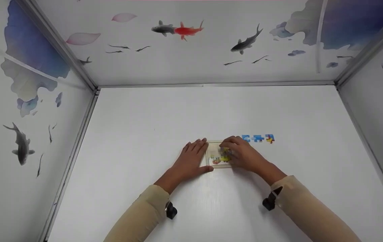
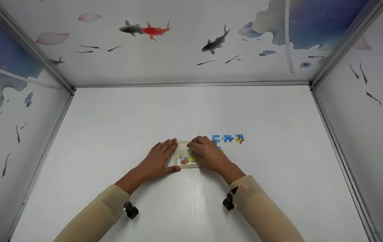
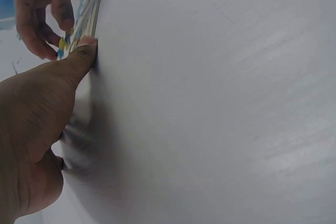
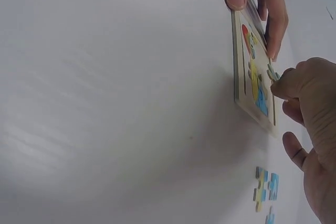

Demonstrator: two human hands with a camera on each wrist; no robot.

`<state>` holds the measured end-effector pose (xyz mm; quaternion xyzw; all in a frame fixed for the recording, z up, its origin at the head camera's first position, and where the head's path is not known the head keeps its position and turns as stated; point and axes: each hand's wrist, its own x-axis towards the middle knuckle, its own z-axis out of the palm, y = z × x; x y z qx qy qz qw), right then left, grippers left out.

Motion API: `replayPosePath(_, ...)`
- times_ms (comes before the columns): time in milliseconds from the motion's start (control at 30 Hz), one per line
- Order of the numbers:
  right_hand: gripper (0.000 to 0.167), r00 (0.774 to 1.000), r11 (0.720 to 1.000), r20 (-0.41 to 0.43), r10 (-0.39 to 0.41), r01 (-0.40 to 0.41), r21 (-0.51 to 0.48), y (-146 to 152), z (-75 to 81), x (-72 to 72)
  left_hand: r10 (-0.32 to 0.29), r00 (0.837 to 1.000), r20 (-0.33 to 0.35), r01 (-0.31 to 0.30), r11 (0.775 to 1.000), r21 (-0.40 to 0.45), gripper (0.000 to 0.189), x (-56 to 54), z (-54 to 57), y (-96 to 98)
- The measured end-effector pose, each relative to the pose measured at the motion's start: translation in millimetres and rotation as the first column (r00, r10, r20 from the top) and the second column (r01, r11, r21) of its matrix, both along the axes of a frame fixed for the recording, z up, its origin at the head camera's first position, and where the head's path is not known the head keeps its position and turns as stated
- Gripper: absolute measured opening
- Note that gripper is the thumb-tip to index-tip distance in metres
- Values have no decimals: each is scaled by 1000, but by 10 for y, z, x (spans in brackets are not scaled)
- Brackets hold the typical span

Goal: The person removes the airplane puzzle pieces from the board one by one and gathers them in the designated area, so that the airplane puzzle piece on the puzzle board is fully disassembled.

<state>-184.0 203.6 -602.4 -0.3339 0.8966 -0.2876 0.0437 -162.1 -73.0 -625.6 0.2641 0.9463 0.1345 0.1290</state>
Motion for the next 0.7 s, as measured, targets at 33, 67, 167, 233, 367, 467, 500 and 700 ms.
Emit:
replayPosePath(33,42,1000,1000,7,-11,11,0,24,2,4,1,1000,0,-1,1000,-1,101,-1,-5,3)
replayPosePath(67,41,1000,1000,13,-18,18,-2,51,2,6,2,1000,0,-2,1000,-1,101,-3,-10,6)
replayPosePath(167,40,999,999,29,-38,38,-1,140,0,21,4,1000,3,-4,1000,-7,101,1,-8,14)
replayPosePath(233,40,998,999,33,-53,53,3,207,-9,30,4,1000,3,-4,1000,-12,101,7,0,17)
replayPosePath(367,37,996,997,32,-82,81,14,347,-14,52,3,1000,0,-3,1000,-12,101,15,4,20)
replayPosePath(467,34,995,995,16,-100,100,22,456,-16,78,8,1000,1,-8,1000,-6,101,14,-1,21)
replayPosePath(500,33,995,994,6,-104,104,29,494,-18,88,11,1000,3,-11,1000,-5,101,14,-3,20)
replayPosePath(700,32,989,988,-40,-142,144,61,738,-56,140,18,1000,11,-18,1000,-8,101,12,-1,17)
